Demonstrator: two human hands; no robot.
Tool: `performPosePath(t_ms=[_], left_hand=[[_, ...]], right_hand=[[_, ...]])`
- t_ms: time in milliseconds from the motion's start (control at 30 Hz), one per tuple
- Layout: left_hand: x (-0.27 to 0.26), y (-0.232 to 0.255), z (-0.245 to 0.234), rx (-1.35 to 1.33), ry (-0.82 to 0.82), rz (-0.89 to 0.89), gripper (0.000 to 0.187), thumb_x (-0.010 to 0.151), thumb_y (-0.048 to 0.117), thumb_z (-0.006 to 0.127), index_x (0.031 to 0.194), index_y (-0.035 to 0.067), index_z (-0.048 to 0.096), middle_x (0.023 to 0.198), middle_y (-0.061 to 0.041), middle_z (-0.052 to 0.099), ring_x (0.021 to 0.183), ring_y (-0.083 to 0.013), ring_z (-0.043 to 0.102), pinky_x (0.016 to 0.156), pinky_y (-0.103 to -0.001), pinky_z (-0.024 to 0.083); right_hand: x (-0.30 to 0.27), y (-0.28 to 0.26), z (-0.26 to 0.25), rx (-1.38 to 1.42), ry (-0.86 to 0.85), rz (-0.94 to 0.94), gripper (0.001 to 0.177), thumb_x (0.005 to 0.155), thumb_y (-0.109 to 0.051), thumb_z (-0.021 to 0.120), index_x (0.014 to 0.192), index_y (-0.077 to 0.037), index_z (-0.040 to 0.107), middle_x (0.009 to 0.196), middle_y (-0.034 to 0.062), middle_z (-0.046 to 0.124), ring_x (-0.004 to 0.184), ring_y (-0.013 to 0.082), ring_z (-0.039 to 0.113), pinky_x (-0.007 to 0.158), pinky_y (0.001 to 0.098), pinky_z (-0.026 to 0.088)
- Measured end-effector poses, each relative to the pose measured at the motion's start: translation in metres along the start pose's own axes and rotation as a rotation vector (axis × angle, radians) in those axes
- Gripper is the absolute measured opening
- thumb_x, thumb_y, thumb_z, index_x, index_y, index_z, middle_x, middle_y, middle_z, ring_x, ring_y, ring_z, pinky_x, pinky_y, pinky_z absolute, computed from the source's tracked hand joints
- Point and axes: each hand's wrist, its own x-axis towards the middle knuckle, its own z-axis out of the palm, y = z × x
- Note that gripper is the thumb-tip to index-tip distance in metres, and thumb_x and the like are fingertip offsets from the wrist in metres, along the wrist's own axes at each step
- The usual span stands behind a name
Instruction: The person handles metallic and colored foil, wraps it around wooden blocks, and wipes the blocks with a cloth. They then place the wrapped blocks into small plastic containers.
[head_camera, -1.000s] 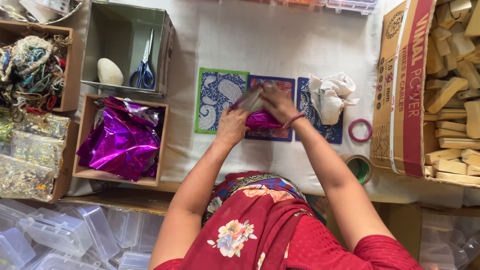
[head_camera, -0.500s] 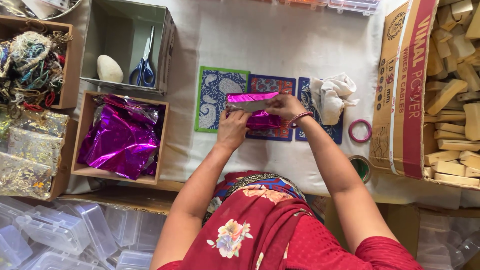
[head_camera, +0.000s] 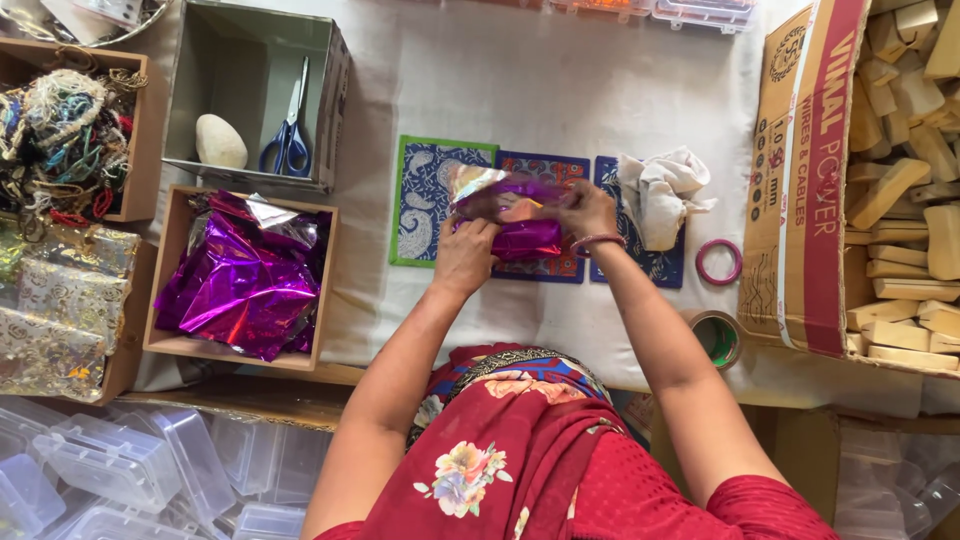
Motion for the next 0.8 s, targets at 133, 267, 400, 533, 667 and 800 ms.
performPosePath(t_ms=[133,267,400,533,667,800], left_hand=[[0.001,-0.011,0.013,-0.003,-0.001,-0.003,0.049,0.066,0.019,0.089,0.113,0.015,0.074,0.103,-0.007,0.072,0.105,-0.0262,0.067,0.103,-0.047,0.04],[0.007,-0.022,0.019,-0.066,-0.021,-0.012,0.044,0.068,0.024,0.087,0.111,0.02,0.076,0.107,-0.006,0.073,0.105,-0.0264,0.068,0.103,-0.048,0.04],[0.013,-0.04,0.018,-0.228,-0.144,-0.035,0.043,0.075,0.037,0.084,0.114,0.023,0.075,0.11,-0.005,0.073,0.107,-0.0279,0.067,0.103,-0.049,0.039],[0.014,-0.041,0.008,-0.3,-0.183,-0.033,0.048,0.074,0.04,0.083,0.118,0.024,0.075,0.113,-0.005,0.074,0.112,-0.0278,0.064,0.104,-0.051,0.035],[0.01,-0.047,0.016,-0.262,-0.135,0.026,0.052,0.075,0.042,0.082,0.123,0.024,0.073,0.123,-0.008,0.069,0.123,-0.0306,0.054,0.105,-0.055,0.029],[0.012,-0.041,0.004,-0.232,-0.194,-0.018,0.055,0.078,0.045,0.079,0.131,0.033,0.071,0.129,-0.005,0.068,0.126,-0.0287,0.051,0.11,-0.053,0.028]], right_hand=[[-0.028,0.002,0.008,-0.35,0.336,-0.282,0.025,0.09,-0.019,0.086,0.092,-0.005,0.065,0.082,0.0107,0.072,0.074,0.0282,0.07,0.064,0.0417,0.056],[-0.064,-0.036,0.012,-0.51,0.142,-1.115,0.026,0.091,-0.016,0.08,0.108,-0.003,0.067,0.105,0.0138,0.07,0.091,0.0309,0.07,0.08,0.042,0.058],[-0.053,-0.028,0.025,-0.343,-0.103,-0.927,0.044,0.086,-0.025,0.08,0.124,-0.007,0.067,0.122,0.0156,0.069,0.11,0.0329,0.069,0.095,0.0406,0.057],[-0.041,-0.033,0.016,-0.287,-0.245,-0.728,0.047,0.084,-0.028,0.081,0.125,-0.008,0.068,0.124,0.014,0.071,0.11,0.0335,0.069,0.091,0.0411,0.057],[-0.033,-0.03,0.006,-0.269,-0.373,-0.7,0.057,0.082,-0.033,0.082,0.132,-0.01,0.066,0.123,0.0155,0.07,0.11,0.0341,0.069,0.093,0.0425,0.056],[-0.035,-0.022,0.007,-0.361,-0.44,-0.533,0.064,0.081,-0.042,0.084,0.136,-0.015,0.066,0.118,0.0163,0.071,0.105,0.0337,0.071,0.091,0.0425,0.056]])
